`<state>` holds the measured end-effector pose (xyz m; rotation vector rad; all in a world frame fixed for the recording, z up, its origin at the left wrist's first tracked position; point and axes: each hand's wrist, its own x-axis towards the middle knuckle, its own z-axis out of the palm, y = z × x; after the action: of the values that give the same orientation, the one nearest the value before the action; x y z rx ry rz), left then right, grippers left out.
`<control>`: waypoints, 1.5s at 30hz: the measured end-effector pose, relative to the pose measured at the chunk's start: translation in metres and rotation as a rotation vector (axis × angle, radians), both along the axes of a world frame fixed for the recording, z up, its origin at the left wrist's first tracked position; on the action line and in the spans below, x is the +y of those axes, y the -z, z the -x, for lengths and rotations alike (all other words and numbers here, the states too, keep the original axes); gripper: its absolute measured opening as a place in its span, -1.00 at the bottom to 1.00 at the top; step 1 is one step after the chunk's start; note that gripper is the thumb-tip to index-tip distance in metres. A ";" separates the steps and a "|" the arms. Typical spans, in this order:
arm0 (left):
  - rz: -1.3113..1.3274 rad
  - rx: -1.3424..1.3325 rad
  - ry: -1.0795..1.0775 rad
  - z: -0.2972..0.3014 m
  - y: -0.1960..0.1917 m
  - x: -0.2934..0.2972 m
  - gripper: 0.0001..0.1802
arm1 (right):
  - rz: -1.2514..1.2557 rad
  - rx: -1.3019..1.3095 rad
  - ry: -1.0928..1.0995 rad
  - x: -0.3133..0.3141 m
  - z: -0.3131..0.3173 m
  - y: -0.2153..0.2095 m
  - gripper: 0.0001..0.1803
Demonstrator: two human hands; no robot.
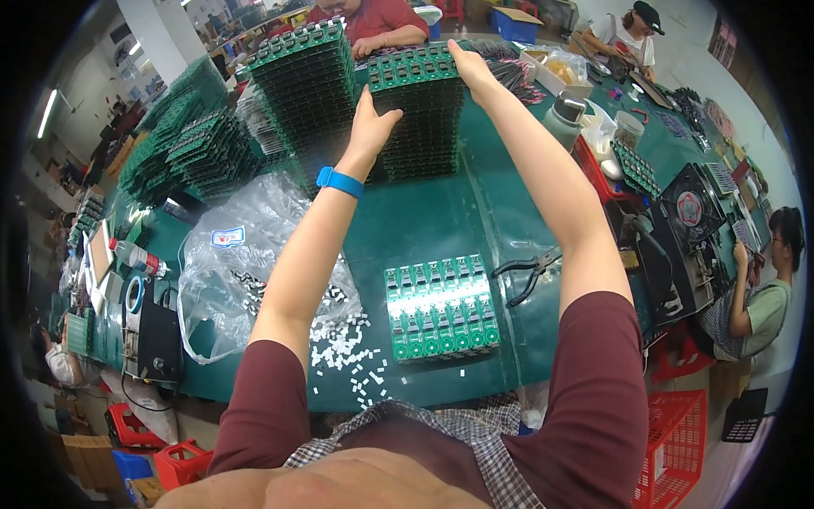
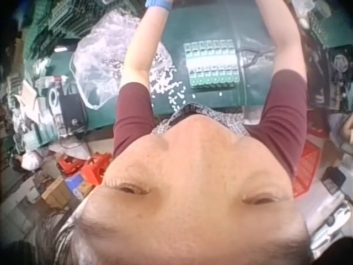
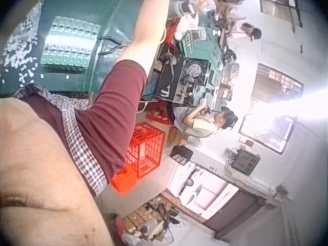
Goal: The person assembles electronic components by hand, placing small white pieces into a green circuit board array.
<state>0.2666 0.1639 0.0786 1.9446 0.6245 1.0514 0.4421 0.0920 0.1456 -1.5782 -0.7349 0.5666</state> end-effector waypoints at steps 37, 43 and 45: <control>0.094 0.054 0.050 0.002 -0.013 -0.016 -0.18 | -0.369 -0.013 0.044 -0.013 -0.055 0.048 -0.38; 0.104 -0.036 0.345 0.150 -0.027 -0.080 -0.46 | -0.142 0.086 -0.121 -0.089 -0.001 0.022 -0.44; 0.204 -0.045 0.329 0.204 -0.019 -0.105 -0.59 | -0.128 -0.051 -0.075 -0.120 -0.011 0.039 -0.38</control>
<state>0.0622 0.0593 0.0980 1.7662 0.3548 0.7906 0.4528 -0.0280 0.1066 -1.4557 -0.8553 0.5259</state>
